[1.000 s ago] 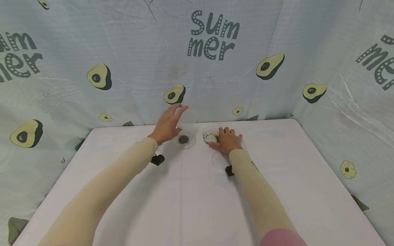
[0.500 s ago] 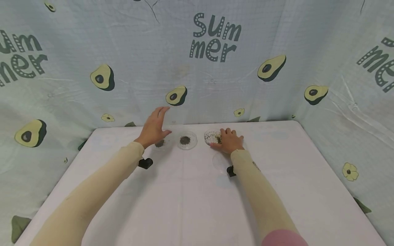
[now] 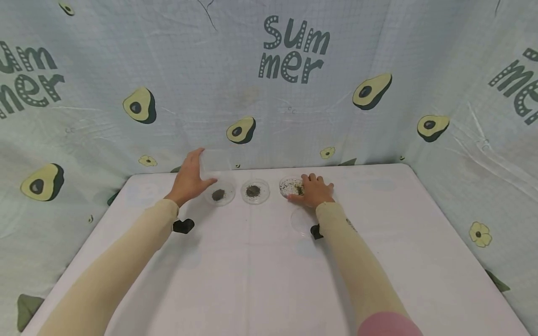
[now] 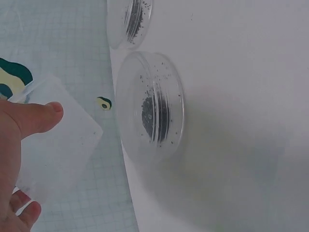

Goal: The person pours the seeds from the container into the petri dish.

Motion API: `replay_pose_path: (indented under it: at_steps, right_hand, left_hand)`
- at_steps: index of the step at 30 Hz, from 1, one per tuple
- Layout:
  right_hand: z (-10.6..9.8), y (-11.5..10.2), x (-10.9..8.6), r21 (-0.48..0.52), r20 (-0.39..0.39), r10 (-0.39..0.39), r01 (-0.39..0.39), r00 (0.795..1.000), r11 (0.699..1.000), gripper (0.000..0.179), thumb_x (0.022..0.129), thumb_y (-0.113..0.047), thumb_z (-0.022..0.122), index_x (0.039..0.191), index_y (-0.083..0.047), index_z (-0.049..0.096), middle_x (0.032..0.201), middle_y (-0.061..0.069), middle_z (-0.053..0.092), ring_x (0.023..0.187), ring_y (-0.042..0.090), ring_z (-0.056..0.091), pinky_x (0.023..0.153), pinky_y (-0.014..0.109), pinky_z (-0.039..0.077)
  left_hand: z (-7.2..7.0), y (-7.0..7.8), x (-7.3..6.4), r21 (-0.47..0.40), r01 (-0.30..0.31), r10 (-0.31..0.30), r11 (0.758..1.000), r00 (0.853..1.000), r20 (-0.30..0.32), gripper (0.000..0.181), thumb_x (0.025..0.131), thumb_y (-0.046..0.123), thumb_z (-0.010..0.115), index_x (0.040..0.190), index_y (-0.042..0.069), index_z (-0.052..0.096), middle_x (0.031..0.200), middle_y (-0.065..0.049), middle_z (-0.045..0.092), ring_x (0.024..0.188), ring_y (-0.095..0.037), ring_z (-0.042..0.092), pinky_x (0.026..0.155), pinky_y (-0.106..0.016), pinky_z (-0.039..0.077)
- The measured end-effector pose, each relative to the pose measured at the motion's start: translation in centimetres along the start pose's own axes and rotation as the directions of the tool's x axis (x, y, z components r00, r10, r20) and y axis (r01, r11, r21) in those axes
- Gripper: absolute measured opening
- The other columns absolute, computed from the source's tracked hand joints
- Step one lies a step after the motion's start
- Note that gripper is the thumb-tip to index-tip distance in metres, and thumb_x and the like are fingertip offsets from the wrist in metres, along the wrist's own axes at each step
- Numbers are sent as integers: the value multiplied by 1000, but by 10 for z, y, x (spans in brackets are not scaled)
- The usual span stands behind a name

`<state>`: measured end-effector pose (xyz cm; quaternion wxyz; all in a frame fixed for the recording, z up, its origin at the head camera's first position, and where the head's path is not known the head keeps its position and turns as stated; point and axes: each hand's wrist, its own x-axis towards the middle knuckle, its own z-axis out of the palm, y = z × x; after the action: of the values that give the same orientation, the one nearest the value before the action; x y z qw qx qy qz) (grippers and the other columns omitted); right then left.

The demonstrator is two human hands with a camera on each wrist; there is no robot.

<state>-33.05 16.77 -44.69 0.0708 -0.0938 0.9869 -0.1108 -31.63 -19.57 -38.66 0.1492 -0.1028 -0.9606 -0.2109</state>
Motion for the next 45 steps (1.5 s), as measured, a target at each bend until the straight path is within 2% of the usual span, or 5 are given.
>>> replay_pose_path:
  at_steps: [8, 18, 25, 36, 45]
  right_hand:
    - [2, 0, 2, -19, 13, 3, -2, 1000, 1000, 98, 84, -68, 58, 152, -6, 25, 152, 23, 32, 138, 46, 30, 102, 77, 26]
    - [1, -2, 0, -37, 22, -2, 3, 1000, 999, 101, 84, -67, 58, 155, -7, 19, 151, 24, 31, 138, 47, 31, 102, 77, 27]
    - [-1, -3, -1, -38, 32, -4, 5, 999, 999, 100, 84, -68, 58, 154, -6, 22, 149, 23, 34, 137, 45, 32, 102, 77, 27]
    - [-7, -7, -5, -53, 40, -5, 7, 999, 999, 99, 84, -67, 58, 153, -3, 24, 148, 25, 35, 137, 46, 32, 103, 77, 25]
    - [-8, -8, -6, -42, 43, 4, -3, 999, 999, 99, 84, -66, 59, 152, -3, 25, 148, 25, 34, 137, 46, 31, 104, 77, 23]
  left_hand:
    - [-3, -18, -10, -23, 107, -107, 994, 994, 12, 97, 82, 26, 78, 152, 3, 15, 155, -21, 25, 138, -39, 36, 114, -53, 32]
    - [-11, -42, -26, -35, 155, -155, 987, 988, 8, 103, 83, 25, 77, 155, 7, 5, 151, -26, 25, 132, -45, 39, 109, -57, 36]
    - [-15, -57, -35, -74, 265, -259, 961, 962, 82, 102, 87, 28, 72, 155, 7, -1, 154, -27, 15, 138, -44, 29, 111, -59, 32]
    - [-19, -79, -52, -70, 385, -367, 920, 911, 187, 102, 88, 35, 67, 154, 4, -4, 149, -34, 17, 133, -50, 33, 108, -62, 34]
    - [-23, -84, -56, 2, 322, -319, 947, 936, 152, 97, 87, 39, 68, 154, 3, 7, 154, -32, 12, 140, -51, 21, 111, -68, 21]
